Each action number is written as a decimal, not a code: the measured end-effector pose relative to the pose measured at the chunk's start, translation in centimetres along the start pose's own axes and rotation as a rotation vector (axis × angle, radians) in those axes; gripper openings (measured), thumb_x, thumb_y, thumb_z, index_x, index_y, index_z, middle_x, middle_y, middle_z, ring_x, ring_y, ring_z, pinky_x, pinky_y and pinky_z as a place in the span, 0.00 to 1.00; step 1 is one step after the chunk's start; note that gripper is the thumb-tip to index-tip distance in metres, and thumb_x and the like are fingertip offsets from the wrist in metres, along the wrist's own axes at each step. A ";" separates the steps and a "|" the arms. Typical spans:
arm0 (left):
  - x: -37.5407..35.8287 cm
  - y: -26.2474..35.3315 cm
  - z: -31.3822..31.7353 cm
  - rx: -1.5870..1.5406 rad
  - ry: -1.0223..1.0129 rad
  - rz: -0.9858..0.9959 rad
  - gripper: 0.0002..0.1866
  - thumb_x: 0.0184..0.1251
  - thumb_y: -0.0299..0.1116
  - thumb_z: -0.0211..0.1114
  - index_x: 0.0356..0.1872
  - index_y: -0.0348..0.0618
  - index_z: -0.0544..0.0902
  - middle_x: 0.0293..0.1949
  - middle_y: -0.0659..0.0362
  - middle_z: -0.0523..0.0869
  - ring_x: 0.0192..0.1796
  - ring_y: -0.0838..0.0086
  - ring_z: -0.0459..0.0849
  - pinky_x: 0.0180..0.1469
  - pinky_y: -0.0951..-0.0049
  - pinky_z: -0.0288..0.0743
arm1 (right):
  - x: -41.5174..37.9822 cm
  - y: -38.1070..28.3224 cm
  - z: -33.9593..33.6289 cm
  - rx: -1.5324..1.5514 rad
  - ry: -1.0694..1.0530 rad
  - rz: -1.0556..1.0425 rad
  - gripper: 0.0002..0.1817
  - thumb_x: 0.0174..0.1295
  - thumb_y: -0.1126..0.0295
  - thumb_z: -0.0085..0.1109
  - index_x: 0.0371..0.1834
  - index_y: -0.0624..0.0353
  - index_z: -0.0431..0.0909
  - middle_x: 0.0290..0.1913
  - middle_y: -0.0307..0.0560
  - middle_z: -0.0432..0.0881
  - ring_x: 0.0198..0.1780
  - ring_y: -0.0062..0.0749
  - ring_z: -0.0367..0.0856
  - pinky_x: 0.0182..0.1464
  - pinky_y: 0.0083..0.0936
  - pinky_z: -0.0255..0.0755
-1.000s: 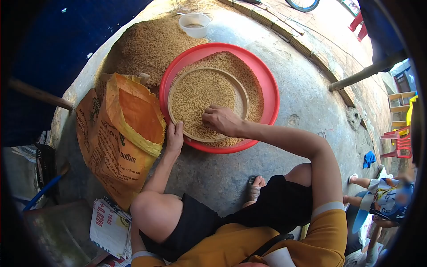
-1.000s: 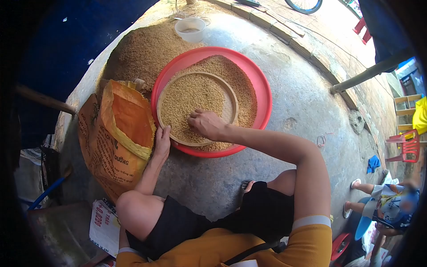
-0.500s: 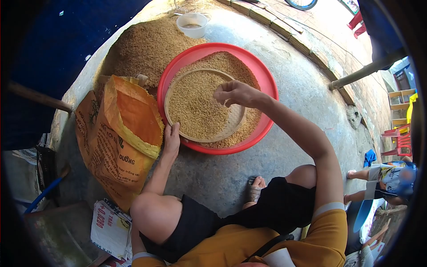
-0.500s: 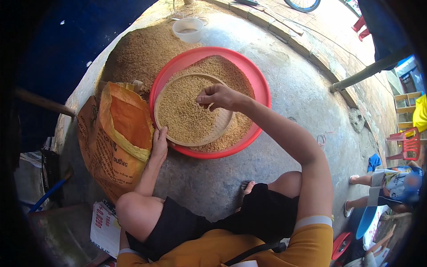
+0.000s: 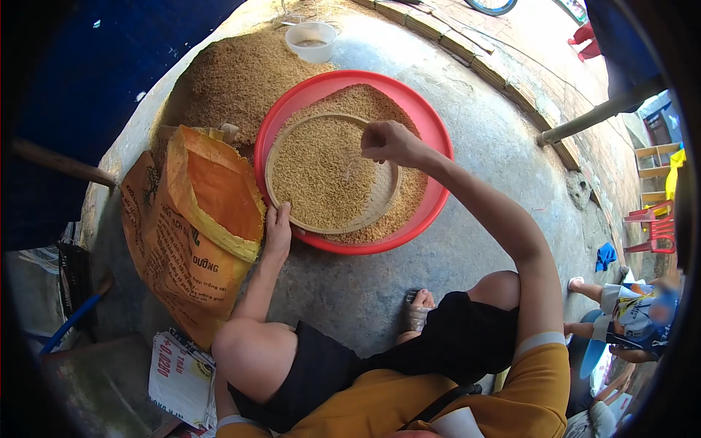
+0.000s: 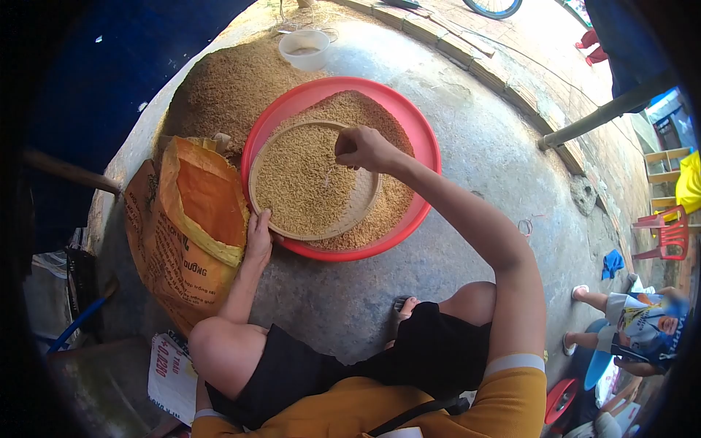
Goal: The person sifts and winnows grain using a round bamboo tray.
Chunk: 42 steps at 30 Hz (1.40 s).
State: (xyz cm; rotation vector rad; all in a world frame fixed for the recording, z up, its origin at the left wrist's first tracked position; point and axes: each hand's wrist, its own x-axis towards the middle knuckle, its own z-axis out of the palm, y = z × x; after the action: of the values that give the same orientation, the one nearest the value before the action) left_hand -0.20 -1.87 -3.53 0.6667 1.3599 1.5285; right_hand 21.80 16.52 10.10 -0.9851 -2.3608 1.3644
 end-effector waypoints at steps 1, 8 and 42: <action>0.0 0.2 0.0 0.017 -0.001 -0.017 0.19 0.65 0.33 0.45 0.56 0.41 0.62 0.45 0.60 0.74 0.42 0.78 0.75 0.34 0.80 0.74 | -0.2 -0.2 0.7 -0.199 0.009 -0.077 0.07 0.47 0.73 0.56 0.31 0.61 0.75 0.22 0.45 0.77 0.26 0.27 0.77 0.31 0.24 0.72; -0.7 2.1 0.8 0.009 -0.032 -0.142 0.20 0.65 0.32 0.45 0.58 0.40 0.61 0.51 0.58 0.71 0.49 0.74 0.72 0.48 0.76 0.69 | 0.2 1.0 4.5 -0.556 0.049 -0.357 0.07 0.46 0.74 0.52 0.30 0.59 0.75 0.32 0.49 0.76 0.35 0.43 0.76 0.37 0.34 0.69; -0.7 2.2 1.0 -0.033 -0.014 -0.100 0.17 0.65 0.34 0.46 0.54 0.42 0.64 0.44 0.61 0.74 0.40 0.78 0.76 0.28 0.81 0.74 | 2.3 3.8 -0.5 0.338 0.028 0.250 0.09 0.52 0.64 0.59 0.33 0.55 0.78 0.30 0.36 0.79 0.35 0.17 0.73 0.35 0.19 0.67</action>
State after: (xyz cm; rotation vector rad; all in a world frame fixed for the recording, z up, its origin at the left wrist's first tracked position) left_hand 0.28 -1.96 -1.05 0.5797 1.3346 1.4610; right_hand 22.02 19.67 6.93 -1.2108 -1.9447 1.7526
